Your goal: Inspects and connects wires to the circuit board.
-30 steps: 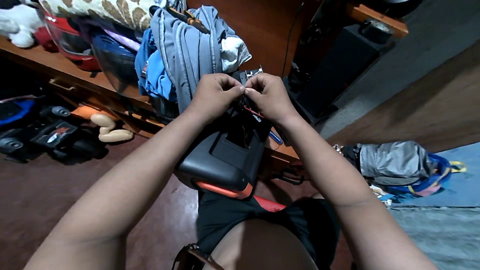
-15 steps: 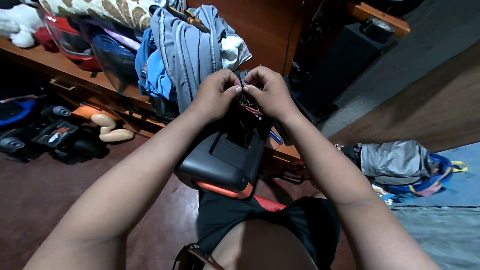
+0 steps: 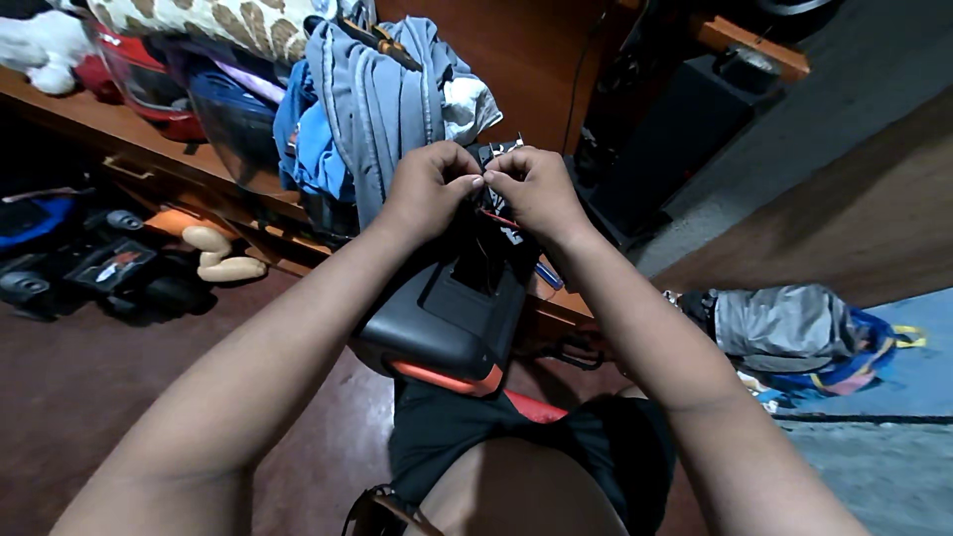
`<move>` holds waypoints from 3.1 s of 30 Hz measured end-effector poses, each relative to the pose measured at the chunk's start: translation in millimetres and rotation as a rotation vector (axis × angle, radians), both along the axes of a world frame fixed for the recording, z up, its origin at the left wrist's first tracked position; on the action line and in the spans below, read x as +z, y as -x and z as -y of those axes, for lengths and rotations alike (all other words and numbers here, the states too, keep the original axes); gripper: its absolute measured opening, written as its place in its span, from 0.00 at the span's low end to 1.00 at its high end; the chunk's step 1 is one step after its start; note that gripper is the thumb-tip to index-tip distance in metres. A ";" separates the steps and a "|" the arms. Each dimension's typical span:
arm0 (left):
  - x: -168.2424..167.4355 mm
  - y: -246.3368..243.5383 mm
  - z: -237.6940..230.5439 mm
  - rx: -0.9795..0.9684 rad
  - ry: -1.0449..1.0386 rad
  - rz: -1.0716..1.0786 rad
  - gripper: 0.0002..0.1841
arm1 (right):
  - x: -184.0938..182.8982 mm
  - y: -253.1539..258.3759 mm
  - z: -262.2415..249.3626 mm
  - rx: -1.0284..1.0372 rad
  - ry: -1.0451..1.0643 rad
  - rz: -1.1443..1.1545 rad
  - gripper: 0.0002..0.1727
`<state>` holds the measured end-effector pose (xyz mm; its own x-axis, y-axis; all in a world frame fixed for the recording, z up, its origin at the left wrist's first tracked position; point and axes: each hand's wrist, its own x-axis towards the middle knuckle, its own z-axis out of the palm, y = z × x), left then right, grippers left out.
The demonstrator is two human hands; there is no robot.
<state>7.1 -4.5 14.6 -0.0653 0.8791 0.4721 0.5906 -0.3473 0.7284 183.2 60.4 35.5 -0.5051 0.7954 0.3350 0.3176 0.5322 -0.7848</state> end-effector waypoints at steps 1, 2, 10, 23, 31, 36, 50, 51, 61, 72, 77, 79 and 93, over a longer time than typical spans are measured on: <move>-0.6 0.3 0.1 0.000 -0.011 -0.003 0.04 | 0.5 0.4 0.5 0.008 0.037 -0.023 0.04; -0.8 0.4 0.3 0.002 -0.018 -0.008 0.04 | 0.8 0.7 0.9 0.011 0.069 -0.040 0.05; -1.5 0.4 -2.5 -0.028 -0.015 0.029 0.26 | -1.0 0.3 -5.3 0.090 0.042 -0.081 0.03; -5.0 2.8 -3.7 -0.043 -0.109 -0.122 0.11 | -6.3 2.0 -7.4 0.109 -0.007 -0.065 0.07; -7.0 1.9 -2.3 -0.114 -0.104 -0.014 0.18 | -10.2 4.7 -4.5 0.095 0.107 -0.225 0.04; -2.7 -0.8 -1.3 0.003 0.013 -0.030 0.07 | -12.1 0.0 -9.0 0.140 -0.045 -0.197 0.06; -5.7 1.4 -2.1 -0.064 -0.005 0.079 0.04 | -8.1 -16.4 -16.8 0.250 -0.293 0.017 0.10; -5.7 1.3 -2.2 -0.065 -0.006 0.073 0.04 | -7.6 -15.7 -15.6 0.235 -0.275 0.022 0.09; -4.6 -0.9 -1.2 -0.075 0.039 0.154 0.04 | 0.0 -11.0 -9.7 0.137 -0.294 0.161 0.06; 2.2 -2.5 1.3 -0.045 0.160 0.014 0.07 | -6.8 -8.7 -12.0 0.148 -0.535 0.134 0.09; 4.2 -5.3 1.0 -0.018 0.173 -0.044 0.09 | -8.0 -6.0 -3.4 -0.010 -0.524 0.123 0.13; 2.7 -4.7 -0.6 0.000 0.147 -0.031 0.08 | -9.4 -5.9 0.4 -0.089 -0.498 0.114 0.08; -1.8 -0.2 -0.3 0.005 0.004 -0.103 0.06 | -1.5 2.5 1.0 -0.048 0.202 -0.090 0.05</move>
